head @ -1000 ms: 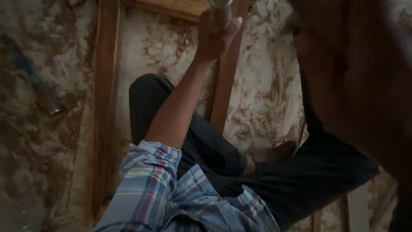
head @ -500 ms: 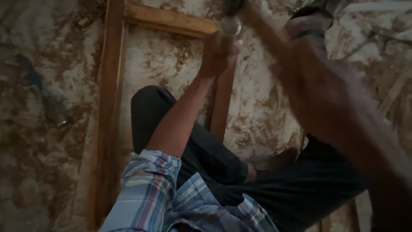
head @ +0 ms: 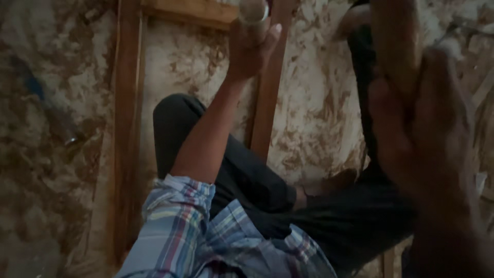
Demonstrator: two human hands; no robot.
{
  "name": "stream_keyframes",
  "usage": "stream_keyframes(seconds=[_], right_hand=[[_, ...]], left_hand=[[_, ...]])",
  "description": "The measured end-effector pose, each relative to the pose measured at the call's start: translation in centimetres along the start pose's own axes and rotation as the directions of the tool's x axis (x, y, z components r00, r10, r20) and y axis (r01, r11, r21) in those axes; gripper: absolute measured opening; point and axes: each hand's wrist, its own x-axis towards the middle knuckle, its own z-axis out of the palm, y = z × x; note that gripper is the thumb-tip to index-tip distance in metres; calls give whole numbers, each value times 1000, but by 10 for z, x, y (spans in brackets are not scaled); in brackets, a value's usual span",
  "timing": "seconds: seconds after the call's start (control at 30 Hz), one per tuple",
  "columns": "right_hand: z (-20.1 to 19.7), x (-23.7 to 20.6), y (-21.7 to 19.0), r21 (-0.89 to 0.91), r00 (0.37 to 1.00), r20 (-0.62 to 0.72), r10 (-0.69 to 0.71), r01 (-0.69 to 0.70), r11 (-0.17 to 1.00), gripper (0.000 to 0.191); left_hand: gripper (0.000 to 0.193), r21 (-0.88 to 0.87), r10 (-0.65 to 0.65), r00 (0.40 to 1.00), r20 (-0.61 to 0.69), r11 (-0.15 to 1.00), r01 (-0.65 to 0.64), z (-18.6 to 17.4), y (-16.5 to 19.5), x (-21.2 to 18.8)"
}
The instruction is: The person sits on the floor holding a wooden frame piece in one hand and a hammer in the other, repeatedly striking a small wooden block fitted into the frame joint. They reposition the frame and continue hammering the joint from different sides.
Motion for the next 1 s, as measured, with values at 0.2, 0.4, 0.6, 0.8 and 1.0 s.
stream_keyframes(seconds=[0.2,0.4,0.6,0.8,1.0], right_hand=[[7,-22,18,-18,933,115,341,-341,940,24],[-2,-10,4,-10,968,96,233,-234,972,25],[-3,-11,5,-83,942,132,307,-298,951,27],[-2,-15,9,-51,945,140,295,-291,955,27],[-4,-10,2,-98,944,162,286,-273,957,27]], left_hand=[[35,-13,42,999,20,999,-42,-7,8,7],[26,-61,-25,999,-28,998,23,1,19,11],[30,-58,14,1000,20,998,-13,-5,15,10],[35,-24,70,997,25,997,-70,-5,0,7],[34,-52,-24,999,46,998,27,-3,-1,1]])
